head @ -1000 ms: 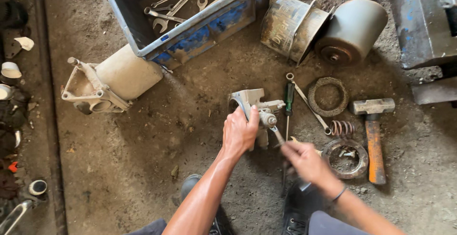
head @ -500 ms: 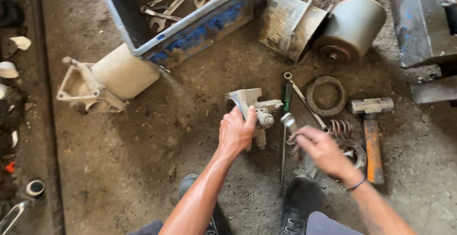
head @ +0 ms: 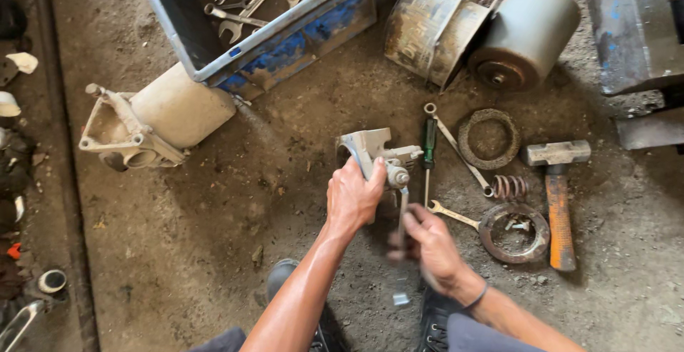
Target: The person sits on the floor and works on a mechanical housing, using a screwdriver to remove a screw and a wrench to loosen a bolt. They manipulate the housing and a cylindrical metal part, eventually placing the housing into a blue crate.
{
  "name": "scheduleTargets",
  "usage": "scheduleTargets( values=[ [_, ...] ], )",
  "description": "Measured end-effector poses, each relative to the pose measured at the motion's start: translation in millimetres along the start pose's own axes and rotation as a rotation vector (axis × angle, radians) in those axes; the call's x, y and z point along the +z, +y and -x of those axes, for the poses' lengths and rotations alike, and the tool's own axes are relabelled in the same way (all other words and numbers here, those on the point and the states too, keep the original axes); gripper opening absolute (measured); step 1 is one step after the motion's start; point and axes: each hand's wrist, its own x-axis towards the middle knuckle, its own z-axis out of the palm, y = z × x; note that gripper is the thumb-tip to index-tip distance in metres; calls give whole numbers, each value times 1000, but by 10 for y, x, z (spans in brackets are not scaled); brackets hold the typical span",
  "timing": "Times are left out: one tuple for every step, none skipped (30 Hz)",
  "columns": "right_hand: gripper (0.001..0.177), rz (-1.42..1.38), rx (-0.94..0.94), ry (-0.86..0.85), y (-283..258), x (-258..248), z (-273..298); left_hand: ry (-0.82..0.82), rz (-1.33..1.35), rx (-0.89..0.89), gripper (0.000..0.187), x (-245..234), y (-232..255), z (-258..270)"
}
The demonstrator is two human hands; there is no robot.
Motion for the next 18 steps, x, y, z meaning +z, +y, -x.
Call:
scheduleTargets(
  values=[
    [22, 32, 10, -66, -66, -62, -52, -2, -24, 1, 48, 9, -11, -13],
    [23, 64, 16, -131, -175, -133, -68, -5, -48, 6, 48, 9, -24, -30],
    [16, 684, -452, -127, -377, -240, -59, -3, -50, 24, 48, -4, -47, -32],
    [13, 1304, -927, -107, -709, -346, -104, -3, -48, 45, 48, 1, -56, -32],
    [11, 1492, -1115, -141, -1051, -341, -228, -4, -46, 66, 47, 9, -62, -30],
    [10, 1681, -1301, -174, -1354, -308, -297, -8, -36, 54, 47, 23, -67, -17],
    [10, 1699, -1340, -215, -1535, -248, -286, -12, -27, 41, 47, 29, -75, -1],
    [10, 1710, -1375, -261, -1628, -157, -278, -18, -22, 23, 47, 22, -90, 32],
    [9, 1719, -1410, -307, -1663, -86, -250, -15, -36, 22, 47, 22, -91, 42],
    [9, 1688, -1356, -302, -1679, -54, -207, -6, -47, 32, 48, 22, -71, -10],
    [9, 1656, -1303, -297, -1654, -59, -153, 2, -59, 41, 48, 15, -54, -52],
    [8, 1626, -1252, -301, -1620, -93, -120, 7, -57, 41, 48, 14, -41, -66],
    [11, 1471, -1121, -255, -1552, -159, -81, 12, -55, 41, 48, 16, -35, -71],
    [13, 1312, -979, -211, -1407, -244, -15, 10, -57, 34, 48, 19, -54, -55],
    [16, 1153, -835, -169, -1243, -307, 15, 20, -51, 35, 48, 24, -73, -60],
    [19, 914, -642, -150, -1061, -348, 38, 24, -46, 37, 48, 39, -84, -61],
    [23, 675, -451, -129, -901, -378, 72, 29, -42, 39, 48, 55, -90, -59],
    [27, 431, -260, -100, -776, -401, 130, 16, -51, 26, 48, 57, -99, -50]
  ],
)
